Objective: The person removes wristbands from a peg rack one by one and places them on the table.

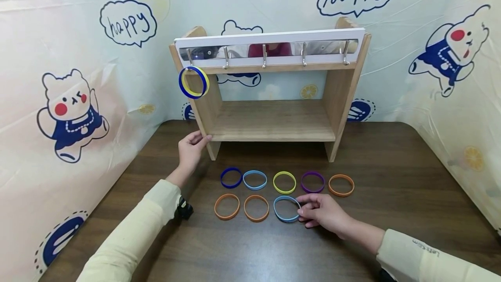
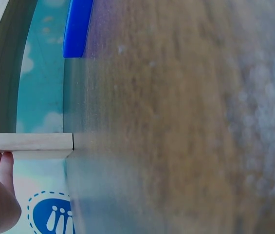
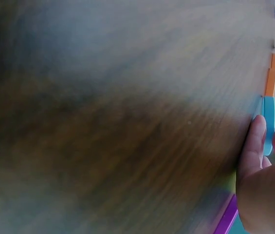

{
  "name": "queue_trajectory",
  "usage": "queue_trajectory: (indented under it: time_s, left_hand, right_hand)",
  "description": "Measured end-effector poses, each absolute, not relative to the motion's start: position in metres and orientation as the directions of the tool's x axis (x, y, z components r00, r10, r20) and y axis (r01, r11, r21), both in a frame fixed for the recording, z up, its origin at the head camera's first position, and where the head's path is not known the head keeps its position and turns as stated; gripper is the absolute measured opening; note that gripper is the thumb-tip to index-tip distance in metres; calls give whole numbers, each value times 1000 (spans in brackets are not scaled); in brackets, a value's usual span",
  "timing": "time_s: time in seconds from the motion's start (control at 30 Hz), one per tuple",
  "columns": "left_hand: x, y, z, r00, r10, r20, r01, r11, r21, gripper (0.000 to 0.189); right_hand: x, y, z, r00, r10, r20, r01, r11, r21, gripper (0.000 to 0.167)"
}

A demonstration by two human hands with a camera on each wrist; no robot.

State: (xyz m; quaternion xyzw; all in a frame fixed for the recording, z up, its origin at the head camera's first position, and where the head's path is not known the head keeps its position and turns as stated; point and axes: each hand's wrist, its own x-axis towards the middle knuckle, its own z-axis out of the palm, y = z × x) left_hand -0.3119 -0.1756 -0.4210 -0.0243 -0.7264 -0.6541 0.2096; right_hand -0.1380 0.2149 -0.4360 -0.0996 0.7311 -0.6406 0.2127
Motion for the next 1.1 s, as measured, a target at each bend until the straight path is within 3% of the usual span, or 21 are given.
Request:
queue_trajectory:
  time_s: [0.83, 1.1]
  left_hand:
    - [-312, -177, -422, -917, -239, 318, 295, 127, 947, 41]
    - [-294, -170, -399, -928, -218, 302, 274, 150, 950, 35]
  right_hand:
    - [-140, 216, -431, -904, -392, -172, 99, 200, -975, 45]
    - [-147, 213, -422, -913, -380, -146, 79, 187, -979, 46]
